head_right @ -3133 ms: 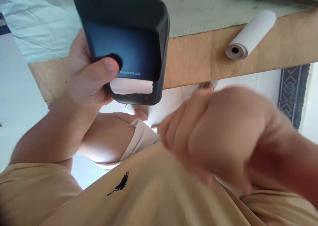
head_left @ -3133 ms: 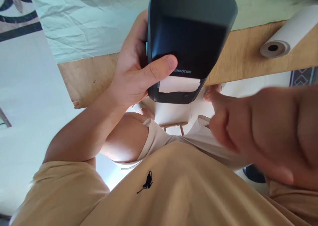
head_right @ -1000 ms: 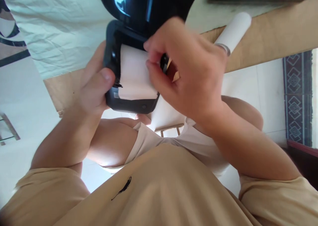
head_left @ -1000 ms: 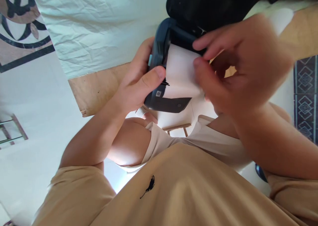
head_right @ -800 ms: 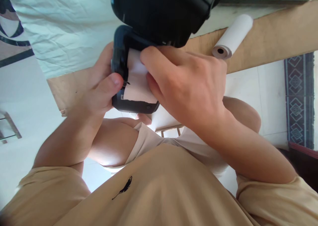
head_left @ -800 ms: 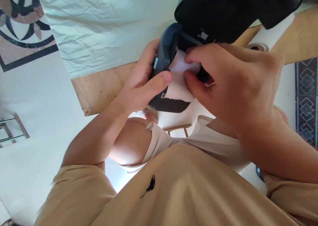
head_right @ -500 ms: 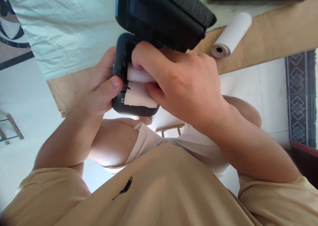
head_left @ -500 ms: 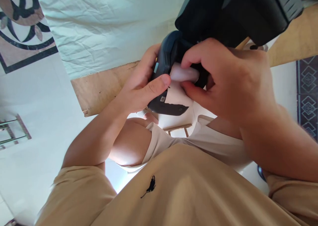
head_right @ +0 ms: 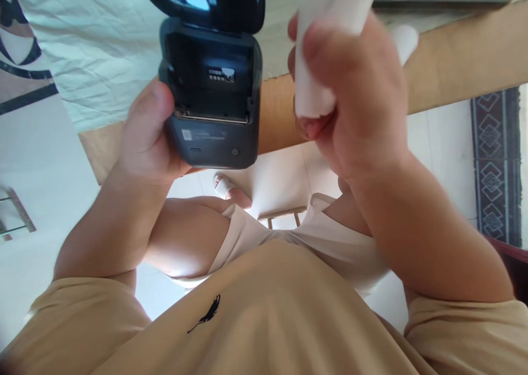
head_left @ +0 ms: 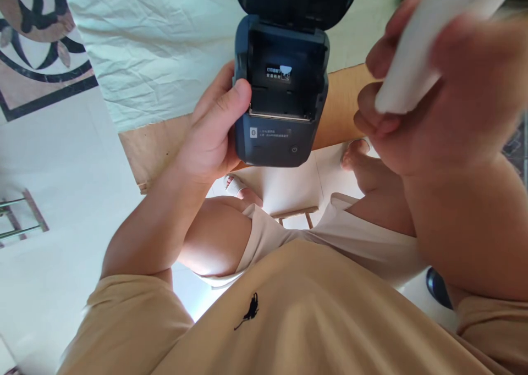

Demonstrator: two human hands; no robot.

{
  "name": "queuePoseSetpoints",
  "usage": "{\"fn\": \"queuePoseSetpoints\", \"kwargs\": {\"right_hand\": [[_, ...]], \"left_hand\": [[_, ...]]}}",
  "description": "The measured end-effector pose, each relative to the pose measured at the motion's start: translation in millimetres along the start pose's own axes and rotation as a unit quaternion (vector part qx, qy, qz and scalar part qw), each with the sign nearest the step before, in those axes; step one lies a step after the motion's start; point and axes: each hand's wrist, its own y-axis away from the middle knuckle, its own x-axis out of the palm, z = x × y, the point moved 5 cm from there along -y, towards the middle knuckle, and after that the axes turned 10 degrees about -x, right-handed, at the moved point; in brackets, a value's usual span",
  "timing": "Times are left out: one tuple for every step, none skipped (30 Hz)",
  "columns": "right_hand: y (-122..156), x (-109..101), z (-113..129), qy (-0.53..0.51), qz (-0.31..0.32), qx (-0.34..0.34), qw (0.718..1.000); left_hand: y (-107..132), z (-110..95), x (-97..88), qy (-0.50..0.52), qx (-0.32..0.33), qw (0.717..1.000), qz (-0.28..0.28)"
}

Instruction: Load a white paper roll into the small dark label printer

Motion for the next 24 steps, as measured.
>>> {"fn": "queuePoseSetpoints", "kwargs": {"right_hand": [[-0.8,-1.3,-4.7,0.006,0.001,-0.012,1.000],[-0.9,-3.0,-8.5,0.023,0.002,-0.027,0.999],[-0.4,-4.9,-11.0,0.051,0.003,-0.045,0.998],[0.2,-6.6,-12.0,0.091,0.007,-0.065,0.994],[0.9,-7.9,-11.5,0.135,0.013,-0.089,0.987],[1.5,-8.8,-10.5,0.177,0.020,-0.108,0.978],[1.8,-9.4,-9.3,0.216,0.026,-0.123,0.968],[1.7,-9.9,-8.1,0.257,0.029,-0.133,0.957],[1.3,-10.3,-7.0,0.303,0.031,-0.142,0.942],[0.6,-10.7,-6.3,0.347,0.030,-0.146,0.926],[-0.3,-10.9,-6.0,0.384,0.028,-0.149,0.911],[-1.2,-10.7,-5.9,0.412,0.029,-0.152,0.898],[-2.1,-10.4,-6.2,0.428,0.031,-0.155,0.890],[-3.0,-10.3,-6.7,0.433,0.033,-0.155,0.887],[-3.6,-10.2,-7.0,0.432,0.034,-0.160,0.887],[-4.0,-10.0,-7.1,0.425,0.036,-0.167,0.889],[-4.1,-9.6,-7.5,0.416,0.043,-0.172,0.892],[-3.8,-8.9,-8.2,0.408,0.052,-0.174,0.895],[-3.3,-8.5,-9.0,0.402,0.059,-0.170,0.898],[-2.4,-8.1,-9.8,0.400,0.065,-0.160,0.900],[-1.3,-7.6,-9.9,0.399,0.070,-0.151,0.901],[-0.1,-6.7,-8.3,0.401,0.073,-0.153,0.900],[0.9,-6.4,-5.5,0.395,0.072,-0.157,0.902],[0.9,-8.1,-3.2,0.362,0.063,-0.146,0.919]], "left_hand": [[0.3,0.2,-0.2,0.011,0.004,1.000,-0.004],[0.8,0.3,0.1,0.020,0.008,1.000,-0.004],[1.3,0.1,0.5,0.027,0.012,1.000,-0.004],[1.7,-0.1,1.0,0.030,0.016,0.999,-0.004],[2.0,-0.2,2.0,0.030,0.016,0.999,-0.001],[2.2,-0.3,3.1,0.027,0.016,0.999,0.004],[2.3,-0.4,4.0,0.025,0.016,1.000,0.006],[2.3,-0.7,4.4,0.022,0.019,1.000,0.004],[2.1,-0.9,4.5,0.018,0.021,1.000,-0.001],[1.7,-0.7,4.4,0.014,0.021,1.000,-0.007],[1.3,-0.5,4.1,0.010,0.022,1.000,-0.013],[0.8,0.0,3.8,0.009,0.021,1.000,-0.017],[0.3,0.7,3.6,0.009,0.019,1.000,-0.019],[-0.1,1.3,3.3,0.009,0.017,1.000,-0.019],[-0.3,1.7,3.2,0.010,0.016,1.000,-0.019],[-0.3,1.7,2.9,0.010,0.018,1.000,-0.020],[-0.1,1.5,2.8,0.011,0.022,1.000,-0.019],[0.0,1.6,2.9,0.010,0.020,1.000,-0.016],[0.2,1.4,2.9,0.012,0.020,1.000,-0.013],[0.5,1.0,2.8,0.016,0.021,1.000,-0.009],[0.7,0.4,2.7,0.020,0.022,1.000,-0.007],[1.0,-0.3,2.5,0.024,0.022,0.999,-0.003],[1.3,-1.0,2.4,0.026,0.022,0.999,0.001],[1.7,-2.0,2.9,0.025,0.021,0.999,0.011]]}}
